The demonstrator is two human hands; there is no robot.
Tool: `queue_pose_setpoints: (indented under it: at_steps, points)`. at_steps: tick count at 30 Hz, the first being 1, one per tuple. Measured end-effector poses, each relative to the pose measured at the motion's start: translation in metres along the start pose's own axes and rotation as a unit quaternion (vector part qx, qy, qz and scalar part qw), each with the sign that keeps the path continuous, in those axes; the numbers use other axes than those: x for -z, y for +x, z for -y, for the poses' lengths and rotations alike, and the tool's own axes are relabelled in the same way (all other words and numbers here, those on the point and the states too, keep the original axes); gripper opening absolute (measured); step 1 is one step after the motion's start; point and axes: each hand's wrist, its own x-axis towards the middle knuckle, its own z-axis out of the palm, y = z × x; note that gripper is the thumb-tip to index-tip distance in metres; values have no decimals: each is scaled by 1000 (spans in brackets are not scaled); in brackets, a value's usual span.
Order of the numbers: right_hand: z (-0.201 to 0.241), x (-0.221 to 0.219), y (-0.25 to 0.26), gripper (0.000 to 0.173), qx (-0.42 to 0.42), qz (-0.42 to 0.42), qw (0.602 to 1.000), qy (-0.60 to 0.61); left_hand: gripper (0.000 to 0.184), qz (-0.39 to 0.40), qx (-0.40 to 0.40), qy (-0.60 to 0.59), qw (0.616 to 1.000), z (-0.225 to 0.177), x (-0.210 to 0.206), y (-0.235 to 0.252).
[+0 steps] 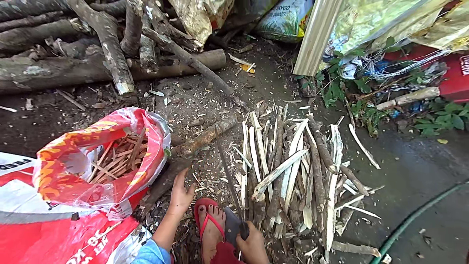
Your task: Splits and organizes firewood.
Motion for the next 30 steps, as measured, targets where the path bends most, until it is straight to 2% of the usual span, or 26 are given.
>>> queue_pose_setpoints:
  at_steps: [4, 7, 9, 11, 15, 17, 19, 21, 24, 27, 30]
  points:
    - [-5, -8, -3, 44, 50, -64, 996, 37, 59, -5, 1, -15, 1000, 3, 2, -2]
    - [-12, -13, 11, 49, -28, 13, 1000, 4, 59, 5, 3, 4, 1000, 4, 0, -2]
    - [-11, -11, 17, 49, -41, 41, 998, -18, 59, 12, -2, 11, 1000, 2, -3, 0]
    - [-8, -8, 12, 46, -19, 39, 999, -25, 59, 22, 4, 13, 1000, 0, -3, -3]
    - [-3, -11, -1, 44, 57, -42, 997, 22, 58, 26, 3, 4, 1000, 2, -3, -3]
    - [-8, -16, 2, 46, 24, -25, 999, 24, 58, 32, 10, 6, 999, 3, -3, -4]
    - [-14, -17, 16, 50, -42, 49, 998, -6, 58, 39, 19, 10, 999, 2, -4, -3]
    - [-17, -16, 24, 52, -62, 77, 995, -33, 58, 42, 17, 11, 999, 2, -5, -3]
    - [-13, -8, 16, 48, -34, 59, 997, -31, 57, 38, 9, 9, 999, 6, -6, -6]
    - [-12, -8, 8, 46, 12, 5, 1000, 10, 57, 36, 6, 7, 999, 9, -7, -6]
    - [-21, -13, 15, 48, -41, 45, 998, -15, 56, 52, 23, 14, 998, 10, -10, -6]
